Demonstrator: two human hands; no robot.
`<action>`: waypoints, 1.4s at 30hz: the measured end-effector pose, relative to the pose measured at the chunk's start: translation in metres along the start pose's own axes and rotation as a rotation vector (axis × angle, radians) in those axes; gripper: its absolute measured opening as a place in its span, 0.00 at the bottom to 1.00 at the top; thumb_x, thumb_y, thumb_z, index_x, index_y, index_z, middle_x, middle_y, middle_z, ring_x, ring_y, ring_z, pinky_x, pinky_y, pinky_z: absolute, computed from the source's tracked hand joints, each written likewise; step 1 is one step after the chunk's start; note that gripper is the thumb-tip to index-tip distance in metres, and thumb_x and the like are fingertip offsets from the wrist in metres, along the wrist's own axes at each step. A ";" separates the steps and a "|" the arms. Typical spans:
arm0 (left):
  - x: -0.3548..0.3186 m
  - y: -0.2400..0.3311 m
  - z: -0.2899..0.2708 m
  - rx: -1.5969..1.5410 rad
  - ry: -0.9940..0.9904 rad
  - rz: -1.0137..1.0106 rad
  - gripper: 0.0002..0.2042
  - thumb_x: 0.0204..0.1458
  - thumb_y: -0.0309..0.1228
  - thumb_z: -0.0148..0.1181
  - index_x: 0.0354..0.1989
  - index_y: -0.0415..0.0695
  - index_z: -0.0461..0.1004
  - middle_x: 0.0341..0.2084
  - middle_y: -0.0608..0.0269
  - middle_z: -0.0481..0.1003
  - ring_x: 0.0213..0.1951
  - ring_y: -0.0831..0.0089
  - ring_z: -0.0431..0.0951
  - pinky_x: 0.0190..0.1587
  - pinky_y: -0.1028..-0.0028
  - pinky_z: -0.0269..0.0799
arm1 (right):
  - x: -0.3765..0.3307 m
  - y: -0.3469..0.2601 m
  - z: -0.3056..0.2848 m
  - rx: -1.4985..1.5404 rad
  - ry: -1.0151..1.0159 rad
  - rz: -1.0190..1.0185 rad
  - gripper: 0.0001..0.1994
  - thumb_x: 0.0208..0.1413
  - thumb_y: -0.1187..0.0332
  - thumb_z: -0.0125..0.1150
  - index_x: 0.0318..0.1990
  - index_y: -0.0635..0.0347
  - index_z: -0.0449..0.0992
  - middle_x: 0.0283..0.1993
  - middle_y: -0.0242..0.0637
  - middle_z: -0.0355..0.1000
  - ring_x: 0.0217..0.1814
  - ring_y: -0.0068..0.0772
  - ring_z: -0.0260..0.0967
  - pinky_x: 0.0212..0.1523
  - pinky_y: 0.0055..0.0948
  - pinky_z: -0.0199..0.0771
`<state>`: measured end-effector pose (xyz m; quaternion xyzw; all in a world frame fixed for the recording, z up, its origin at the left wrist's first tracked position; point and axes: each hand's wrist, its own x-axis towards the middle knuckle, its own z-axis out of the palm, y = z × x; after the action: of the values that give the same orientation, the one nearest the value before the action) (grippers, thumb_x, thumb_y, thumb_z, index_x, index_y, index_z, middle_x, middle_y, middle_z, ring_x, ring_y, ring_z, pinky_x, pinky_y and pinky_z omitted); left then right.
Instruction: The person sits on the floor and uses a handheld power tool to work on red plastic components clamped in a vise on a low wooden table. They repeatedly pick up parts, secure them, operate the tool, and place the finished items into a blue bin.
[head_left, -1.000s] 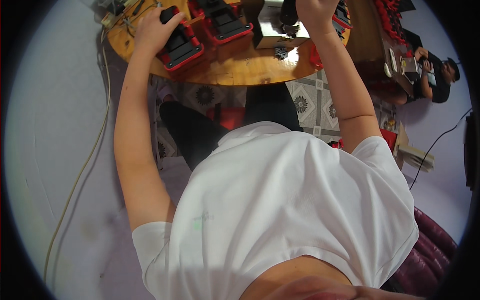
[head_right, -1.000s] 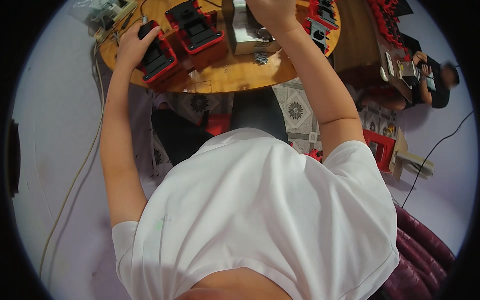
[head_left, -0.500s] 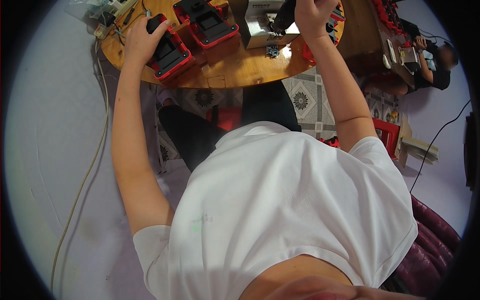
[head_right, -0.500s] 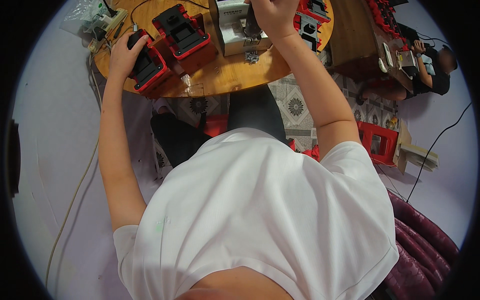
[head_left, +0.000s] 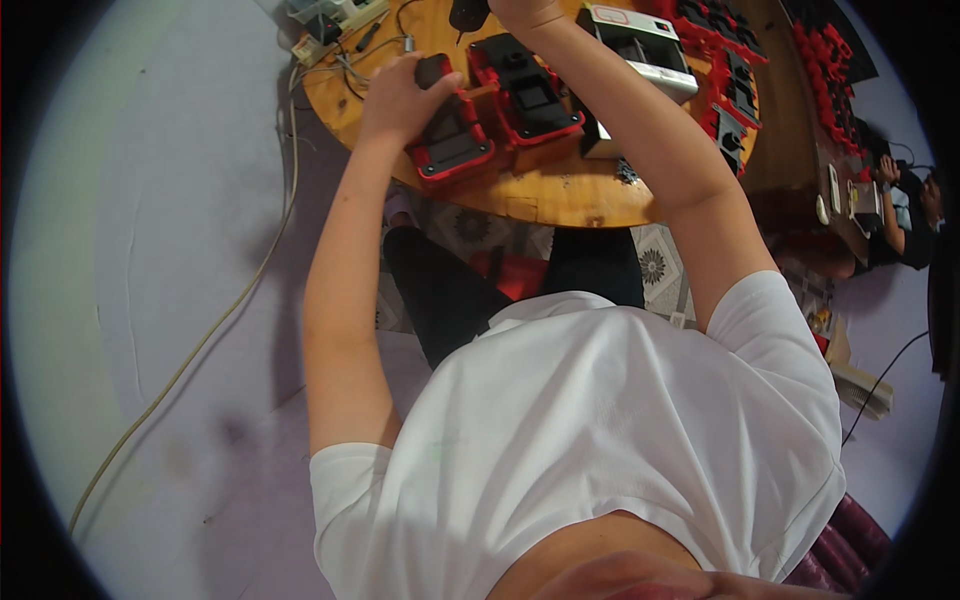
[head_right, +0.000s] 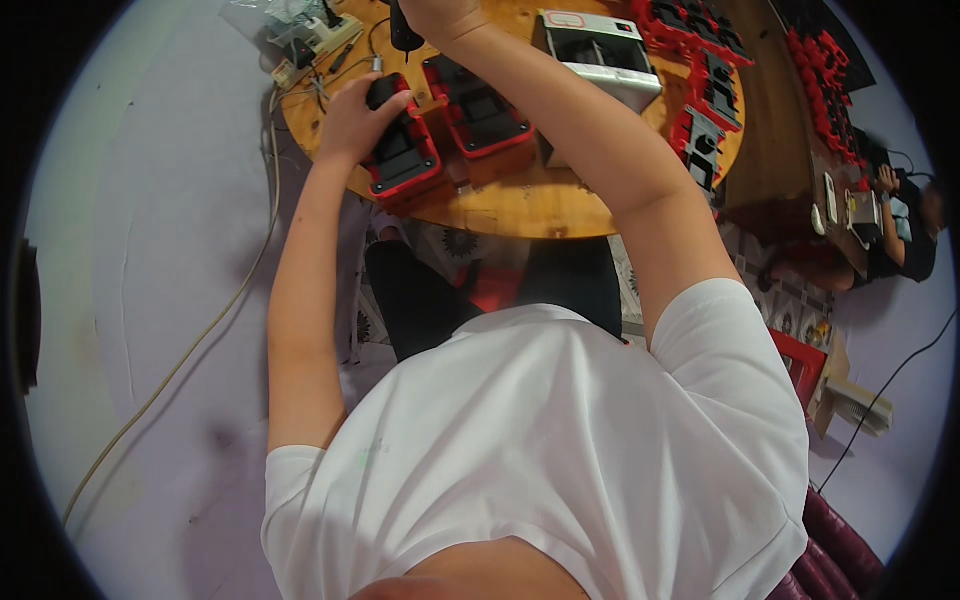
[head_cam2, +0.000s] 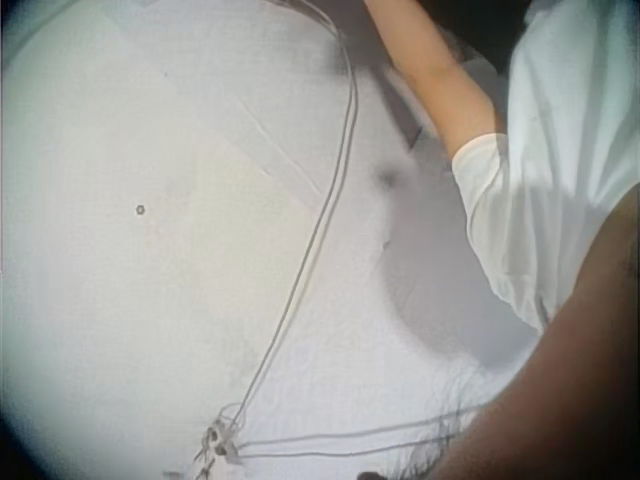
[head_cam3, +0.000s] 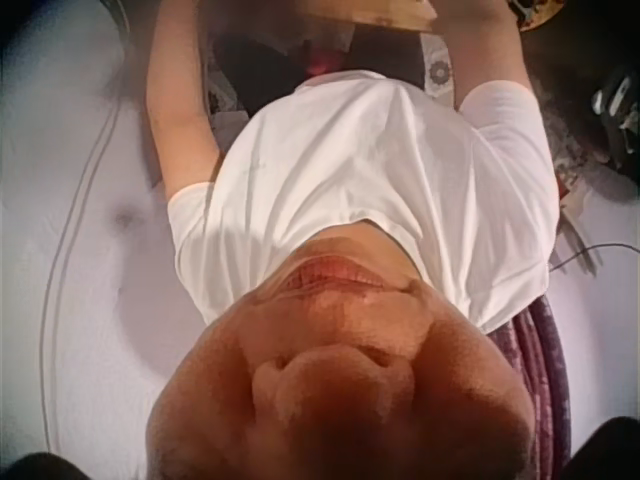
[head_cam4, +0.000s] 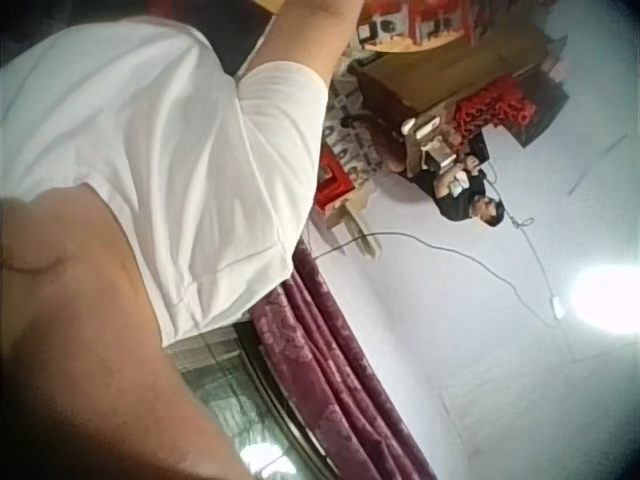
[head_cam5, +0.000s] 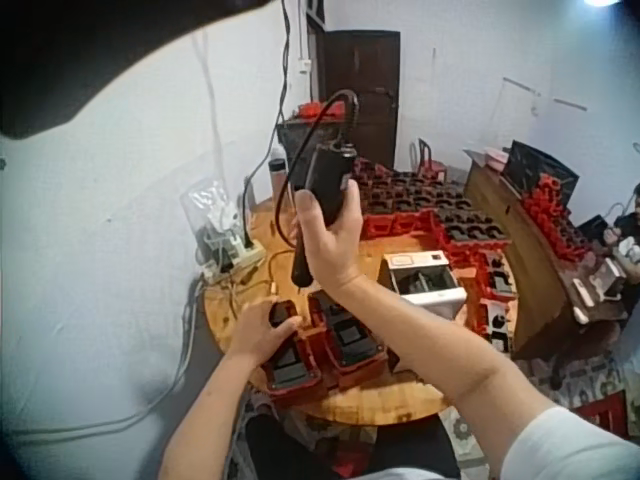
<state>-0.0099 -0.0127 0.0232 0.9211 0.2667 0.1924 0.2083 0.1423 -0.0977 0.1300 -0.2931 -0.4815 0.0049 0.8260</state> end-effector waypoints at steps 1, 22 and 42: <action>0.001 0.001 -0.001 0.008 0.001 -0.007 0.37 0.45 0.59 0.64 0.54 0.38 0.74 0.49 0.46 0.76 0.54 0.50 0.73 0.57 0.59 0.69 | 0.001 0.007 0.005 0.000 -0.011 -0.032 0.15 0.63 0.59 0.61 0.46 0.58 0.64 0.29 0.27 0.66 0.24 0.15 0.61 0.23 0.20 0.63; -0.004 0.015 -0.005 0.086 -0.041 -0.062 0.36 0.48 0.59 0.61 0.54 0.39 0.73 0.50 0.53 0.74 0.55 0.55 0.71 0.57 0.61 0.69 | -0.004 0.037 0.022 -0.315 -0.156 -0.152 0.14 0.62 0.62 0.61 0.44 0.61 0.64 0.30 0.29 0.66 0.25 0.19 0.61 0.26 0.23 0.65; 0.006 -0.003 0.000 0.010 -0.016 0.034 0.34 0.46 0.60 0.62 0.48 0.39 0.77 0.44 0.50 0.78 0.49 0.49 0.75 0.53 0.58 0.68 | -0.049 -0.126 -0.134 -0.574 -0.087 0.023 0.16 0.62 0.62 0.62 0.48 0.60 0.66 0.28 0.29 0.67 0.23 0.18 0.63 0.24 0.22 0.67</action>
<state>-0.0059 -0.0070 0.0229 0.9282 0.2502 0.1871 0.2023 0.1883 -0.2811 0.1038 -0.5198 -0.4947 -0.1093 0.6878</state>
